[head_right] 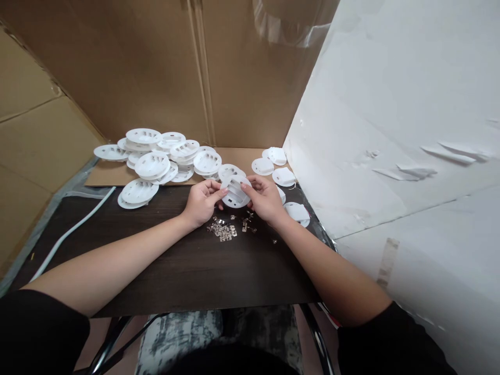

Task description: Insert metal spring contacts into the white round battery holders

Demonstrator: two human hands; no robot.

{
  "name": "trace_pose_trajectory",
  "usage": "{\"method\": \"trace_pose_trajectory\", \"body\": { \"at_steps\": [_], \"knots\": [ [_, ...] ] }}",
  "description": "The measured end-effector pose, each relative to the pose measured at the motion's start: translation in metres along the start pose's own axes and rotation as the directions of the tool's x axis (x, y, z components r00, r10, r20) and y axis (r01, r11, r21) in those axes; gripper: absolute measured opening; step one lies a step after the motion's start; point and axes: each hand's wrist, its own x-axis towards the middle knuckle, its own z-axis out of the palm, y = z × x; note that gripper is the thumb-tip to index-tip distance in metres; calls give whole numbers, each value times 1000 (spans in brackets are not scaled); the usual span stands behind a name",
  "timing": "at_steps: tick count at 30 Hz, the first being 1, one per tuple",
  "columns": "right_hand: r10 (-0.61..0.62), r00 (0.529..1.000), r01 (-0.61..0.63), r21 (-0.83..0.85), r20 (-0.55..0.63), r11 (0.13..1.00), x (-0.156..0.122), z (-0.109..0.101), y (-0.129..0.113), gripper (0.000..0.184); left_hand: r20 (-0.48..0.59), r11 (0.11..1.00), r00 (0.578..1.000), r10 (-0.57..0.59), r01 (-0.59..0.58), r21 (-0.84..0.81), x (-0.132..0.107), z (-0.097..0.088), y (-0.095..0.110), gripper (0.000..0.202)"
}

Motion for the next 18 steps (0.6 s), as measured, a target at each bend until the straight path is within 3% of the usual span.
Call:
{"method": "trace_pose_trajectory", "body": {
  "at_steps": [18],
  "knots": [
    [3,1000,-1,-106,24,994,1,0,0,39,3,1000,1000,-25,25,3,0,2,-1,32]
  ]
}}
